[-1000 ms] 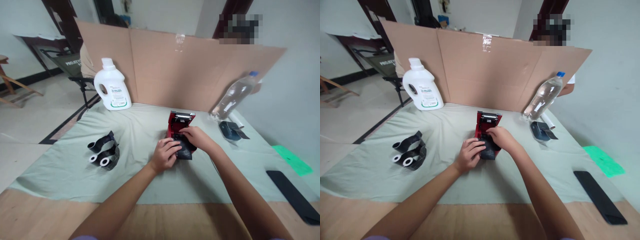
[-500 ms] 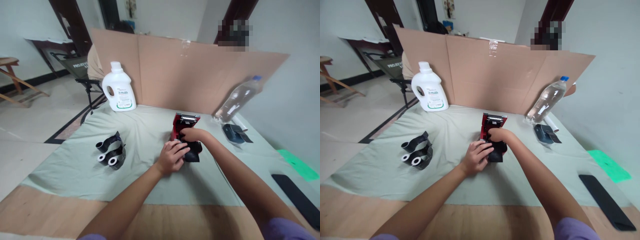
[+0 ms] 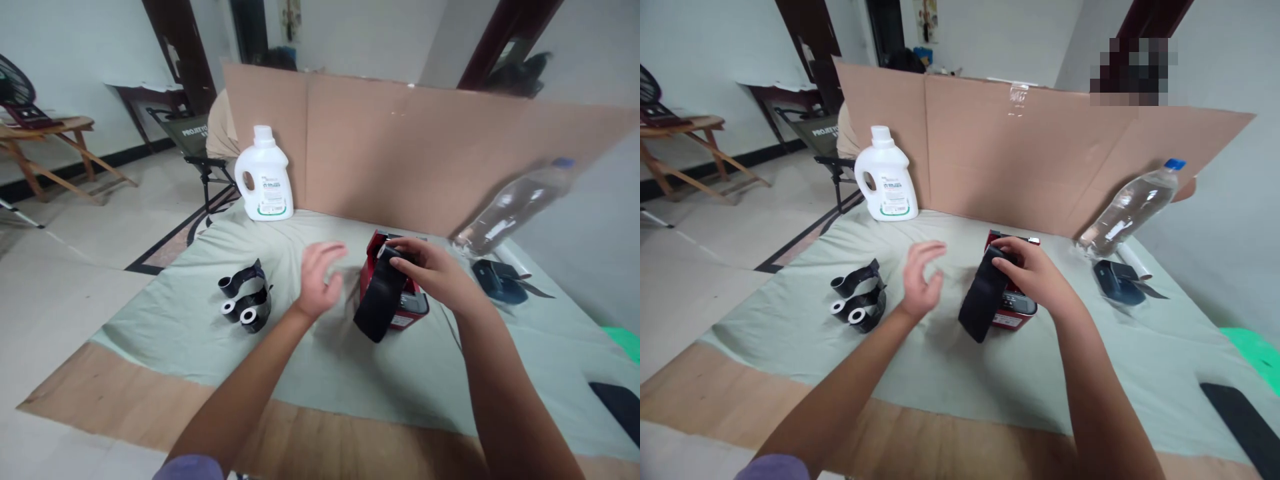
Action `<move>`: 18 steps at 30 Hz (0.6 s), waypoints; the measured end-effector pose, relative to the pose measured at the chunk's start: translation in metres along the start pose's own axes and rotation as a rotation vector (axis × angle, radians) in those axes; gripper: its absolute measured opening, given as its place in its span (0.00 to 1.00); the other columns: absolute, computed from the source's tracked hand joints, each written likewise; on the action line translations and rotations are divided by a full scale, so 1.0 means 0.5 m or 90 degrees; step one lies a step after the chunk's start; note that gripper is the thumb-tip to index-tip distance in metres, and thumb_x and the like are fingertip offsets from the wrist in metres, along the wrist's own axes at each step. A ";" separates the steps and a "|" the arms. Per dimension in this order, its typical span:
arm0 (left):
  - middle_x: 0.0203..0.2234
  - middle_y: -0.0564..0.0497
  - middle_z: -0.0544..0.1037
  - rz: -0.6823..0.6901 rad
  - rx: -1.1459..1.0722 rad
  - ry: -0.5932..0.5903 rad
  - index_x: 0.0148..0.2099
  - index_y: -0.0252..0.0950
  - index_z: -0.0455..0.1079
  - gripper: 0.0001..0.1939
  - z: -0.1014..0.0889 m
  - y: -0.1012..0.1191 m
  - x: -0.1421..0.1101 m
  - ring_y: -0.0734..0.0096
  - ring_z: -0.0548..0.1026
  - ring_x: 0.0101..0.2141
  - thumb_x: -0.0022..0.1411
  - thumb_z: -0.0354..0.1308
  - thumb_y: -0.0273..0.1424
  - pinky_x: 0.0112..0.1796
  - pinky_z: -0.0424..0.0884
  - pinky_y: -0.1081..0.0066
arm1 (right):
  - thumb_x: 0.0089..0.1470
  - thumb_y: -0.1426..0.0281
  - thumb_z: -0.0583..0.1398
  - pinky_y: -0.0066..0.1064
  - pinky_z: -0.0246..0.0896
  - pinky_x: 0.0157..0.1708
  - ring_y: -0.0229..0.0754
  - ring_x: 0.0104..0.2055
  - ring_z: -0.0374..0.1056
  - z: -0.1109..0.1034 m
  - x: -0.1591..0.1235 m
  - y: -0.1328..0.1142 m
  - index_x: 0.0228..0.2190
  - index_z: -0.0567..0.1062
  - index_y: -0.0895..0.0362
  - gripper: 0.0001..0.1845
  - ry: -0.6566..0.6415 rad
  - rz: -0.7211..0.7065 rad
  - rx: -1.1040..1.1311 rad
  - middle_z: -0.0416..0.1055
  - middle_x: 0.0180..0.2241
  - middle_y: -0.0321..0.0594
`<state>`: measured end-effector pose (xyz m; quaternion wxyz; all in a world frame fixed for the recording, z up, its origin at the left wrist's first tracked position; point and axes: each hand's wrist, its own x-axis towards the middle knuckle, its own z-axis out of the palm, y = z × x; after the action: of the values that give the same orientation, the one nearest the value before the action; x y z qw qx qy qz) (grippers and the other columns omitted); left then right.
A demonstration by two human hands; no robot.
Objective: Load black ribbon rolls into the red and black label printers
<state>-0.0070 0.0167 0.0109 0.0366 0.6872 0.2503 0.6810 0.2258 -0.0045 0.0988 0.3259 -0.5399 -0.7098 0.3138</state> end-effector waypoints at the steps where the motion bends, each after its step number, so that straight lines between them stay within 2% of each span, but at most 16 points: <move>1: 0.43 0.45 0.77 -0.050 0.003 0.079 0.48 0.40 0.71 0.11 -0.016 -0.004 0.026 0.61 0.75 0.46 0.67 0.51 0.30 0.49 0.69 0.59 | 0.59 0.58 0.62 0.37 0.70 0.35 0.47 0.39 0.73 0.012 0.006 -0.014 0.50 0.76 0.50 0.19 0.008 -0.002 0.017 0.78 0.45 0.42; 2: 0.39 0.47 0.77 -0.096 0.001 0.132 0.45 0.39 0.72 0.09 -0.033 -0.004 0.053 0.63 0.75 0.42 0.68 0.51 0.29 0.46 0.71 0.61 | 0.58 0.59 0.63 0.36 0.69 0.34 0.46 0.38 0.73 0.025 0.013 -0.031 0.49 0.76 0.50 0.18 0.012 -0.004 0.029 0.78 0.44 0.41; 3: 0.36 0.48 0.76 -0.129 -0.006 0.136 0.43 0.39 0.72 0.07 -0.050 -0.002 0.079 0.65 0.75 0.40 0.68 0.52 0.30 0.44 0.71 0.64 | 0.58 0.60 0.63 0.35 0.69 0.33 0.44 0.36 0.72 0.039 0.020 -0.049 0.48 0.75 0.50 0.17 0.010 -0.004 0.040 0.78 0.43 0.41; 4: 0.35 0.49 0.77 -0.145 -0.013 0.085 0.42 0.38 0.73 0.06 -0.068 0.005 0.103 0.66 0.75 0.38 0.68 0.54 0.30 0.43 0.71 0.65 | 0.58 0.61 0.63 0.34 0.68 0.31 0.43 0.34 0.71 0.053 0.028 -0.068 0.48 0.75 0.49 0.17 0.006 -0.005 0.052 0.77 0.42 0.40; 7: 0.43 0.47 0.79 -0.128 -0.024 -0.218 0.47 0.40 0.76 0.08 -0.114 0.035 0.158 0.64 0.76 0.44 0.66 0.60 0.32 0.47 0.72 0.64 | 0.57 0.61 0.64 0.32 0.65 0.29 0.40 0.31 0.69 0.092 0.047 -0.123 0.50 0.73 0.49 0.20 -0.022 -0.025 0.110 0.77 0.42 0.39; 8: 0.47 0.47 0.79 -0.121 -0.019 -0.295 0.50 0.41 0.77 0.11 -0.126 0.045 0.169 0.62 0.76 0.48 0.66 0.61 0.32 0.49 0.71 0.62 | 0.57 0.61 0.65 0.32 0.64 0.28 0.40 0.31 0.69 0.104 0.052 -0.137 0.51 0.72 0.48 0.21 -0.036 -0.034 0.132 0.77 0.42 0.39; 10: 0.51 0.47 0.79 -0.128 -0.005 -0.378 0.54 0.43 0.76 0.14 -0.145 0.057 0.180 0.60 0.75 0.51 0.66 0.60 0.31 0.51 0.71 0.60 | 0.57 0.62 0.64 0.33 0.65 0.29 0.41 0.32 0.70 0.123 0.060 -0.153 0.53 0.71 0.48 0.22 -0.059 -0.042 0.169 0.77 0.41 0.38; 12: 0.50 0.48 0.79 -0.160 0.002 -0.405 0.55 0.43 0.76 0.15 -0.158 0.057 0.182 0.60 0.76 0.50 0.67 0.59 0.29 0.50 0.72 0.61 | 0.56 0.62 0.65 0.33 0.66 0.30 0.43 0.34 0.71 0.137 0.067 -0.153 0.54 0.71 0.48 0.23 -0.075 -0.042 0.203 0.77 0.39 0.38; 15: 0.50 0.48 0.79 -0.230 0.007 -0.405 0.55 0.42 0.76 0.16 -0.169 0.039 0.177 0.59 0.77 0.49 0.66 0.60 0.31 0.47 0.73 0.63 | 0.56 0.64 0.65 0.34 0.67 0.32 0.45 0.37 0.73 0.147 0.075 -0.139 0.54 0.71 0.48 0.23 -0.096 -0.069 0.247 0.76 0.37 0.37; 18: 0.52 0.48 0.79 -0.322 -0.005 -0.414 0.59 0.43 0.74 0.20 -0.173 0.020 0.171 0.58 0.77 0.49 0.65 0.61 0.34 0.44 0.74 0.64 | 0.57 0.67 0.63 0.34 0.66 0.32 0.43 0.35 0.72 0.148 0.082 -0.126 0.50 0.73 0.49 0.18 -0.080 -0.100 0.212 0.76 0.36 0.36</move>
<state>-0.0910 0.0167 0.0992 0.2827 0.7834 0.3839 0.3988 0.1225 0.0142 0.1104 0.3891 -0.4011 -0.7070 0.4335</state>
